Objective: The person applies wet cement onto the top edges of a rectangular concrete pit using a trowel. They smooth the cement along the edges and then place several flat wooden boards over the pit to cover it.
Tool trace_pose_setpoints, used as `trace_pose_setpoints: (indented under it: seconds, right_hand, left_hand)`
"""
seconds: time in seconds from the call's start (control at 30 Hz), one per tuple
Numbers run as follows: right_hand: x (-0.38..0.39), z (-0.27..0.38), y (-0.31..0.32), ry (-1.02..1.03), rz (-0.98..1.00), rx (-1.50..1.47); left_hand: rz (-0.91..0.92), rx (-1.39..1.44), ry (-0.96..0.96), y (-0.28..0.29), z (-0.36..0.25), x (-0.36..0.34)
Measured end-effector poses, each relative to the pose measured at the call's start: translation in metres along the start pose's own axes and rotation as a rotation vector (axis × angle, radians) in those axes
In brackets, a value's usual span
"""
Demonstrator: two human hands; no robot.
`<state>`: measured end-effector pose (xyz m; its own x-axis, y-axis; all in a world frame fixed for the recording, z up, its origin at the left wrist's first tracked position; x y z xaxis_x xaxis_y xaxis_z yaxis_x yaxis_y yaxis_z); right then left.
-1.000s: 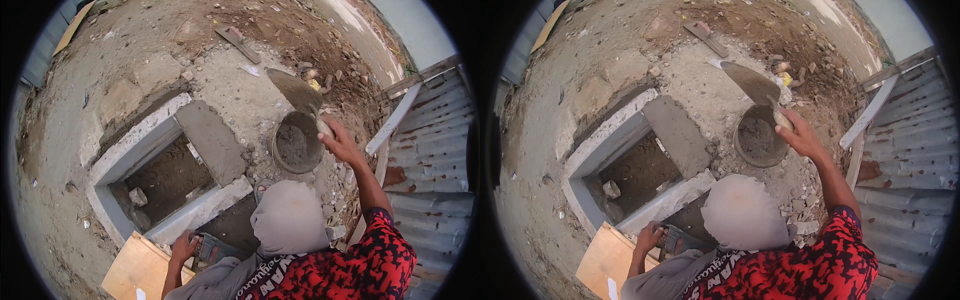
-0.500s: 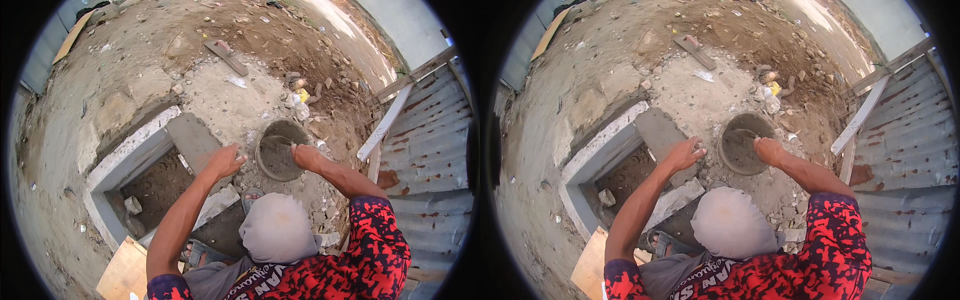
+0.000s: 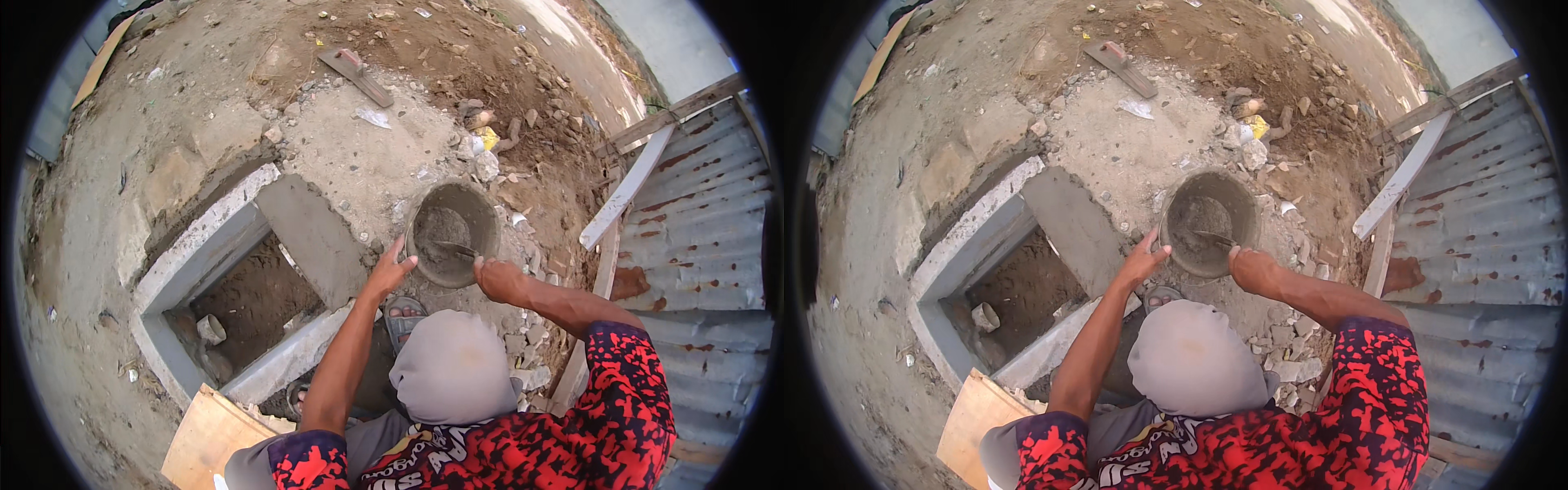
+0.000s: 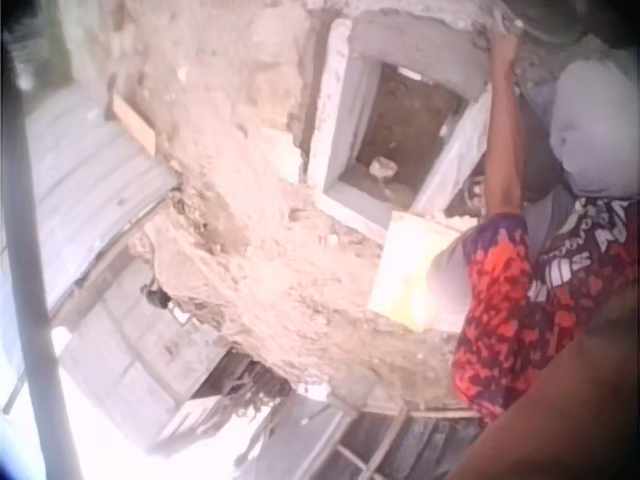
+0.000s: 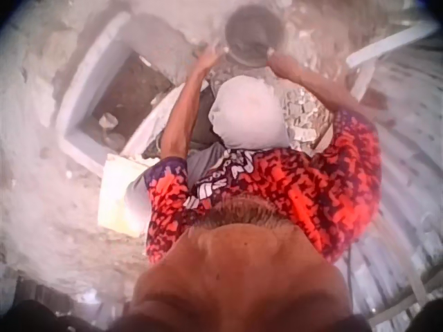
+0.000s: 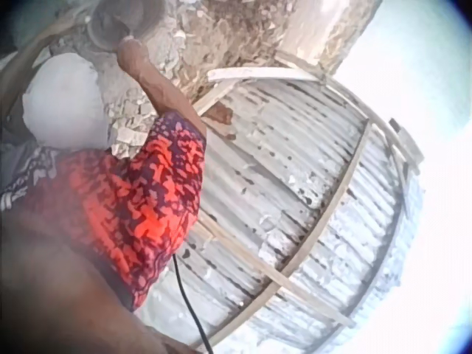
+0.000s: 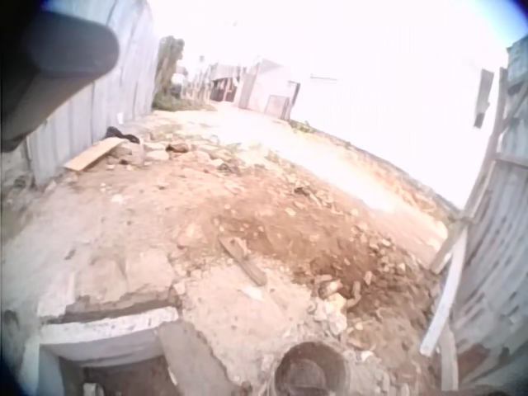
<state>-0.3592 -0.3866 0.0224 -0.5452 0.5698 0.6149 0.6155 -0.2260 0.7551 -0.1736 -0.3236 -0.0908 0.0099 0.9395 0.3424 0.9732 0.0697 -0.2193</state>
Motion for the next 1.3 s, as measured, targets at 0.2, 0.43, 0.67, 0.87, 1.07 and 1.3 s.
trace_pose_setpoints:
  seconds: [0.2,0.43,0.67,0.87,1.07,1.3]
  right_hand:
    - [0.004,-0.056,0.023,-0.063,0.204,-0.189]
    - [0.040,0.006,0.025,0.085,-0.004,-0.140]
    - [0.033,-0.101,-0.009,-0.357,-0.033,-0.231]
    - [0.052,-0.010,-0.013,-0.182,0.270,-0.402]
    - [0.065,-0.085,-0.028,-0.458,-0.061,-0.430]
    - [0.038,-0.071,-0.130,-0.482,0.281,-1.211]
  left_hand:
    - [-0.031,-0.174,-0.179,-0.027,-0.026,0.003]
    - [-0.008,-0.341,-0.204,-0.026,-0.035,0.013]
    - [0.036,-0.448,-0.438,-0.113,-0.058,0.011]
    - [0.025,-0.452,-0.501,-0.089,-0.045,0.019]
    - [0.085,-0.464,-0.483,-0.118,-0.027,0.014]
    - [0.030,-0.333,-0.474,-0.124,0.001,0.001]
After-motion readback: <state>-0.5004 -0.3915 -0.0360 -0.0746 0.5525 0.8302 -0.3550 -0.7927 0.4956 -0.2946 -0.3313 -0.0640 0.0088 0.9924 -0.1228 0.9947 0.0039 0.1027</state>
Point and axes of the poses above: each hand's wrist, its own x-axis away from the middle knuckle, its own y-axis out of the back of the hand, z = x × y, the point moved 8 cm from there along -x, towards the middle knuckle, and after that the axes turned 6 degrees about -y, right-handed, at the moved point
